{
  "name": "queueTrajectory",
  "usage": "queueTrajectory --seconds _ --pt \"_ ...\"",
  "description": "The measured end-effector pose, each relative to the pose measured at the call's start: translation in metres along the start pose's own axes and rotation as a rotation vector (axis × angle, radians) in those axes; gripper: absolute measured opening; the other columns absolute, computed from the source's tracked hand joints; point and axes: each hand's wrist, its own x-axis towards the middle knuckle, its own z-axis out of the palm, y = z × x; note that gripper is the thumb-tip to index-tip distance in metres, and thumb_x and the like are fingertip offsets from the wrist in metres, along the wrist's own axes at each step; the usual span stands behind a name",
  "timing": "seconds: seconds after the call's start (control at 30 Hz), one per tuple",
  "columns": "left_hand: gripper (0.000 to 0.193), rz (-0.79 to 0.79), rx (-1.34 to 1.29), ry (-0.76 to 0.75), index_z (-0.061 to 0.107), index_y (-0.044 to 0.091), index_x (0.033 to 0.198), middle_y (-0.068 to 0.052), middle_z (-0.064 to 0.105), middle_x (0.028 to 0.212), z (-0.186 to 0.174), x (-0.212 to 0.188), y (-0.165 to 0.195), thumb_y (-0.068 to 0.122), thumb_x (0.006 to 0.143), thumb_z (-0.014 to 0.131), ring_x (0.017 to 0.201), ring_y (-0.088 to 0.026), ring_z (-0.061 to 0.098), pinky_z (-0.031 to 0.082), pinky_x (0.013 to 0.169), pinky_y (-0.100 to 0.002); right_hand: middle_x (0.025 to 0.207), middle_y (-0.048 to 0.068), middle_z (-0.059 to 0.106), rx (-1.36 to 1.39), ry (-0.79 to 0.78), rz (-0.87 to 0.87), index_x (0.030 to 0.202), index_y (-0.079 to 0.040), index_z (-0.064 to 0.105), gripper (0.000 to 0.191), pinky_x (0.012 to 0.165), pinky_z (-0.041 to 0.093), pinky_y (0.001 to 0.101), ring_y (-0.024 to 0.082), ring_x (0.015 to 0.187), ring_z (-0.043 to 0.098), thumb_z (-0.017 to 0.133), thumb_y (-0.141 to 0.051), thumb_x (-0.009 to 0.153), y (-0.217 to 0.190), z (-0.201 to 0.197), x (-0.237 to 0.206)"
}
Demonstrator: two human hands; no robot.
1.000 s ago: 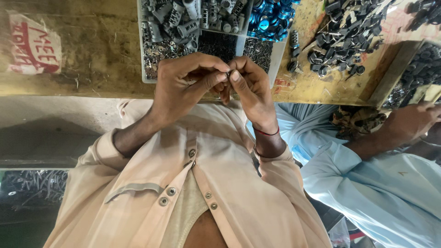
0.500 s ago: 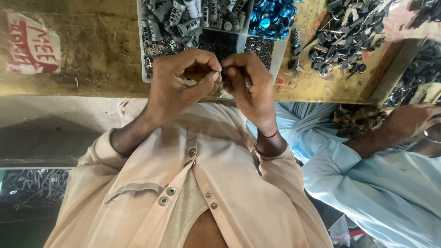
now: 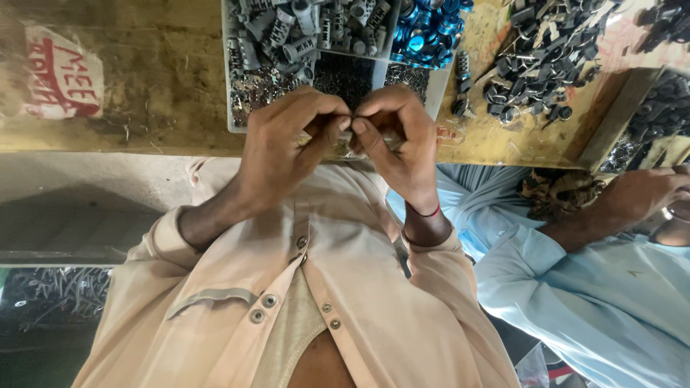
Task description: The person assembles lock cylinders by hand, inserting pins and springs into a blue housing and inserting a key to test the mechanism. The person repeats this process with multiple components on a cluttered workbench.
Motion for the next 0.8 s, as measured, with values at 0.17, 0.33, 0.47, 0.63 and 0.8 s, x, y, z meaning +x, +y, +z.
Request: queueTrajectory --seconds 0.17,0.33,0.47,0.63,0.8 --pt "0.011 -0.200 -0.407 -0.151 0.065 0.002 0.106 -0.003 0.067 0.097 -0.005 0.000 -0.006 -0.003 0.098 0.070 0.078 -0.005 0.065 0.052 0.065 -0.018 0.102 0.011 0.060 0.485 -0.122 0.302 0.138 -0.003 0.040 0.036 0.053 0.050 0.0218 0.011 0.067 0.061 0.061 -0.003 0.109 -0.005 -0.003 0.002" --pt "0.008 -0.231 -0.359 -0.113 0.068 -0.001 0.104 -0.003 0.069 0.093 -0.004 -0.002 -0.004 -0.002 0.097 0.072 0.076 -0.003 0.061 0.049 0.063 -0.018 0.108 0.010 0.058 0.237 -0.108 0.173 0.140 -0.003 0.040 0.033 0.065 0.051 0.0212 0.010 0.079 0.060 0.061 -0.005 0.114 0.001 0.000 -0.003" --pt "0.008 -0.148 -0.272 -0.083 0.072 -0.002 0.104 -0.006 0.073 0.094 -0.008 -0.003 0.001 -0.001 0.095 0.072 0.078 -0.006 0.066 0.054 0.067 -0.018 0.113 0.010 0.057 0.166 -0.098 0.088 0.145 -0.004 0.033 0.042 0.076 0.052 0.0223 0.010 0.092 0.059 0.063 -0.003 0.114 0.004 0.000 -0.006" --pt "0.009 -0.278 -0.439 -0.134 0.074 -0.002 0.106 -0.007 0.076 0.088 -0.008 0.001 -0.004 0.002 0.098 0.071 0.076 -0.008 0.076 0.064 0.067 -0.020 0.111 0.010 0.064 0.393 -0.134 0.266 0.146 -0.009 0.036 0.045 0.067 0.054 0.0232 0.011 0.081 0.067 0.060 -0.005 0.107 -0.002 -0.008 -0.001" --pt "0.008 -0.221 -0.317 -0.074 0.074 -0.003 0.106 -0.009 0.076 0.089 -0.002 -0.003 -0.009 0.000 0.099 0.071 0.074 -0.009 0.075 0.063 0.064 -0.021 0.097 0.009 0.068 -0.909 -0.105 -0.002 0.112 -0.008 0.069 0.011 0.065 0.054 0.0356 0.023 0.076 0.071 0.073 -0.012 0.102 -0.019 -0.034 0.004"
